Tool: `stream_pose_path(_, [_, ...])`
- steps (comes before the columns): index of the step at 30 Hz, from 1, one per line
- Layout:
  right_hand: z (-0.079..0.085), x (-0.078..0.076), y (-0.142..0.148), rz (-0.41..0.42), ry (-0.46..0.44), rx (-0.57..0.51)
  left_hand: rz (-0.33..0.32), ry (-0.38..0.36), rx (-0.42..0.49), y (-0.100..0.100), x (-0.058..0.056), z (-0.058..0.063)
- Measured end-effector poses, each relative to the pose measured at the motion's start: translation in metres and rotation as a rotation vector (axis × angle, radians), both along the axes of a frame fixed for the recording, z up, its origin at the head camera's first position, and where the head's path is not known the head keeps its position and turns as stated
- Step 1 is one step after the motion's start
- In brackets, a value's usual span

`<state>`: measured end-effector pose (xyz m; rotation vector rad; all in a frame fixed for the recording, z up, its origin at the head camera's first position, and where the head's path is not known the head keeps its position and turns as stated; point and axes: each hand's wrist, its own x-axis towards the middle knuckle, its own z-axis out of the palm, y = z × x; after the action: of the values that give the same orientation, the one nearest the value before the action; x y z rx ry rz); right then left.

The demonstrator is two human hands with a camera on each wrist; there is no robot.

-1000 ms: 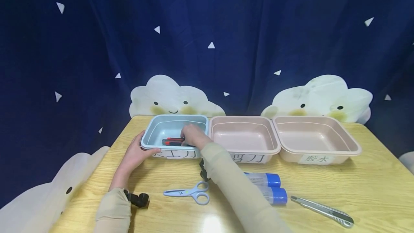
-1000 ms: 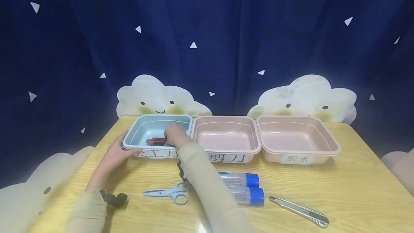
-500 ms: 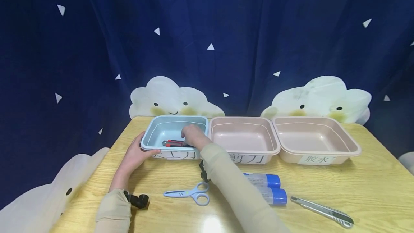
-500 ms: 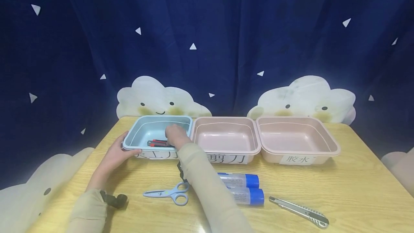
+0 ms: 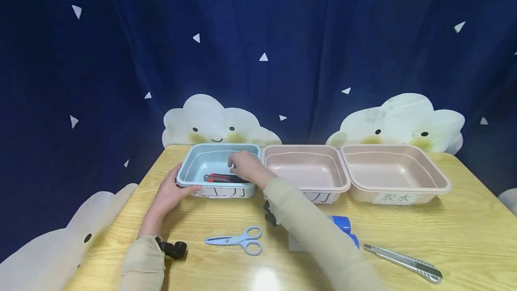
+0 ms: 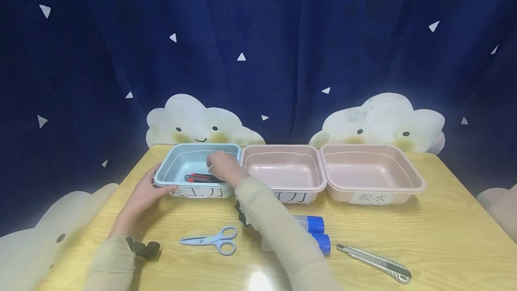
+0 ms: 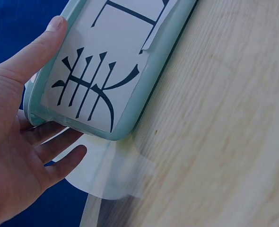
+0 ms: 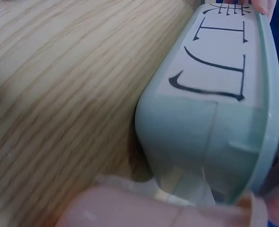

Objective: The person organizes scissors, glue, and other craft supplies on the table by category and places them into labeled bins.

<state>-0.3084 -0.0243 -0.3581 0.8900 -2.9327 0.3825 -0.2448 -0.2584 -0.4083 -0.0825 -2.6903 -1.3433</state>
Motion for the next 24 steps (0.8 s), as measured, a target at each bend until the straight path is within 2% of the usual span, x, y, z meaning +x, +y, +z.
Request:
stream_pose_path(5, [0.005, 0.007, 0.016, 0.054, -0.010, -0.080, 0.000, -0.002, 0.003, 0.001, -0.001, -0.001])
stream_pose_path(12, [0.015, 0.022, 0.041, 0.140, 0.057, -0.130, -0.016, 0.001, 0.016, 0.001, -0.001, -0.001])
stream_pose_path(15, [0.018, 0.030, 0.053, 0.148, 0.061, -0.155, -0.018, -0.007, 0.017, 0.000, -0.001, 0.000])
stream_pose_path(21, [0.021, 0.044, 0.084, 0.153, 0.135, -0.188, -0.014, -0.012, 0.013, 0.000, -0.002, 0.000])
stream_pose_path(24, [0.022, 0.050, 0.105, 0.151, 0.132, -0.213, -0.009, -0.014, 0.008, -0.001, -0.001, 0.000])
